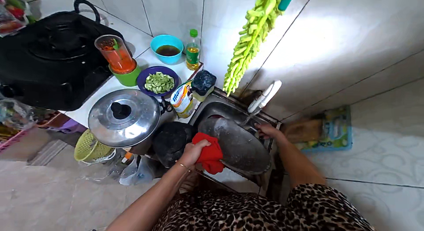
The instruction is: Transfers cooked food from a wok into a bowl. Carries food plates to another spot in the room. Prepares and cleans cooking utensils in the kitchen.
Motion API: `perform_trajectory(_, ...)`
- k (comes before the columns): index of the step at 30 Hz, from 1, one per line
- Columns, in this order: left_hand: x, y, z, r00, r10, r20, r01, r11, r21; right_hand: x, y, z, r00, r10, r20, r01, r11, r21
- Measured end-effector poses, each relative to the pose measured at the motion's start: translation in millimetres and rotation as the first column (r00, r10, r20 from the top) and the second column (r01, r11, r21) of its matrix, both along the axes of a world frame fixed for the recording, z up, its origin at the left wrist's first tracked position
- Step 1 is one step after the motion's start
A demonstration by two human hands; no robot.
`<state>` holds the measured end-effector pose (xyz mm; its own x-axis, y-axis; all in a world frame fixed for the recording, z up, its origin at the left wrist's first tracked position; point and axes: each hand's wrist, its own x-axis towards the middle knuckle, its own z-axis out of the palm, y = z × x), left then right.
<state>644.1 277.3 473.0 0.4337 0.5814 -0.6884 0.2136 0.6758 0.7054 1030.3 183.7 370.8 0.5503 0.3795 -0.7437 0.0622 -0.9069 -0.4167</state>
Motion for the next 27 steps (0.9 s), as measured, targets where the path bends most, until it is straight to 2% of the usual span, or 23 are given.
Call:
perform_trajectory(6,-8,41,-7,0.973,-0.21,0.098,0.213,0.977,-0.023,11,-44,28,0.996,-0.018,-0.085,0.024,0.998,0.066)
perform_trajectory(9,7,69,-21,0.935,-0.347,0.077,0.348,0.938,0.0,11,-79,60,0.999,-0.006,-0.039,0.009,0.997,0.081)
perform_trajectory(11,24,86,-32,0.919,-0.392,0.046,0.392,0.92,0.014,4,-103,83,0.993,-0.108,0.053,0.099,0.984,0.15)
perform_trajectory(15,58,107,-48,0.872,-0.468,-0.144,0.481,0.873,0.076,-28,-132,136,0.91,-0.358,0.21,0.299,0.916,0.266)
perform_trajectory(18,77,110,-60,0.834,-0.453,-0.315,0.514,0.845,0.146,-54,-133,173,0.855,-0.417,0.307,0.325,0.894,0.309)
perform_trajectory(21,84,115,-72,0.802,-0.396,-0.447,0.553,0.775,0.305,-74,-123,195,0.793,-0.299,0.531,0.173,0.946,0.274)
perform_trajectory(23,79,117,-77,0.849,-0.346,-0.398,0.502,0.762,0.409,-88,-111,205,0.724,-0.208,0.658,0.103,0.975,0.195)
perform_trajectory(27,62,114,-66,0.956,-0.244,-0.164,0.293,0.81,0.507,-106,-103,217,0.61,-0.13,0.782,0.074,0.992,0.107)
